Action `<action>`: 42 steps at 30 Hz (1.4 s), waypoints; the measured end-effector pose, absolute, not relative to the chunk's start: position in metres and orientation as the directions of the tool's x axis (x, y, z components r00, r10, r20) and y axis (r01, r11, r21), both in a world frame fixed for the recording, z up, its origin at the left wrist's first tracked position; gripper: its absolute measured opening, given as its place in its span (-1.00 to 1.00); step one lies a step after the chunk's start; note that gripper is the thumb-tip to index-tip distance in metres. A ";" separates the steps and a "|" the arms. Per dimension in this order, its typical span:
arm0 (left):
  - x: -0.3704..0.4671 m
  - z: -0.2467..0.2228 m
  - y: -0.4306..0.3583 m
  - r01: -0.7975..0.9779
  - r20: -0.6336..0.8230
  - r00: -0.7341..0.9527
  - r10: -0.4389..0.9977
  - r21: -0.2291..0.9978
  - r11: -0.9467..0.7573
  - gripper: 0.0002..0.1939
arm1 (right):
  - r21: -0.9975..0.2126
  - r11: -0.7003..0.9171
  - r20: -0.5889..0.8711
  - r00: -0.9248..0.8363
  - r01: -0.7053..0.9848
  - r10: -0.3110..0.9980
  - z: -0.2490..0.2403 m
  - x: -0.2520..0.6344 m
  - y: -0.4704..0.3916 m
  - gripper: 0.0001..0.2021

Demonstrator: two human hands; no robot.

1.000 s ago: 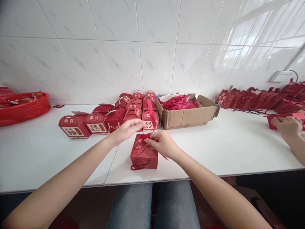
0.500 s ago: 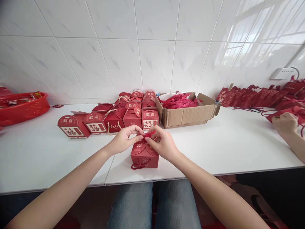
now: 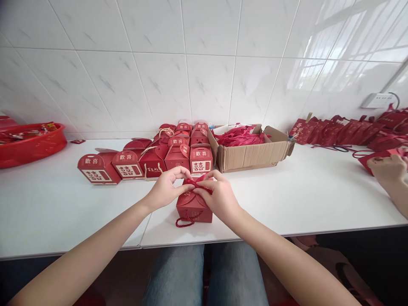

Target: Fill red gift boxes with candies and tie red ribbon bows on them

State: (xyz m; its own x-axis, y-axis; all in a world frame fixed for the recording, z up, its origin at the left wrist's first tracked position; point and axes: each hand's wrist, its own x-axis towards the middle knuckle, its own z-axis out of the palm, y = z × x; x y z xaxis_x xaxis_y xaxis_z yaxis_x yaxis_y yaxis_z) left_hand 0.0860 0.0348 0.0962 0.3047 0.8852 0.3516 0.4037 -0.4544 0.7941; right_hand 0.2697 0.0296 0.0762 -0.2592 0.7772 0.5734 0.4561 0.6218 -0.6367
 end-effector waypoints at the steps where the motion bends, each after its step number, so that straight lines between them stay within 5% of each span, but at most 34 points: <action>1: 0.087 0.097 0.035 0.412 0.355 0.296 0.887 0.790 -0.454 -0.84 | -0.608 0.636 0.594 -0.259 0.475 0.762 0.076 0.270 0.030 -0.87; 6: 0.088 0.099 0.034 0.511 0.426 0.318 0.847 0.676 -0.531 -0.85 | -0.601 0.582 0.524 -0.280 0.548 0.805 0.080 0.273 0.037 -0.88; 11: 0.090 0.095 0.036 0.579 0.523 0.372 0.767 0.514 -0.632 -0.84 | -0.848 0.355 0.169 -0.434 0.393 0.885 0.092 0.277 0.046 -0.77; 14: 0.091 0.093 0.037 0.604 0.539 0.389 0.747 0.464 -0.648 -0.84 | -0.916 0.264 0.086 -0.495 0.302 0.865 0.095 0.279 0.050 -0.68; 25: 0.097 0.090 0.032 0.668 0.597 0.234 0.767 0.475 -0.573 -0.93 | -0.961 0.211 0.113 -0.444 0.179 0.889 0.089 0.274 0.051 -0.60; 36: 0.095 0.094 0.036 0.580 0.358 0.258 0.897 0.686 -0.440 -0.85 | -0.966 0.151 0.058 -0.393 0.211 0.918 0.093 0.279 0.048 -0.62; 42: 0.089 0.098 0.038 0.576 0.351 0.321 0.880 0.665 -0.475 -0.88 | -0.836 0.481 0.340 -0.440 0.263 0.831 0.084 0.286 0.077 -0.70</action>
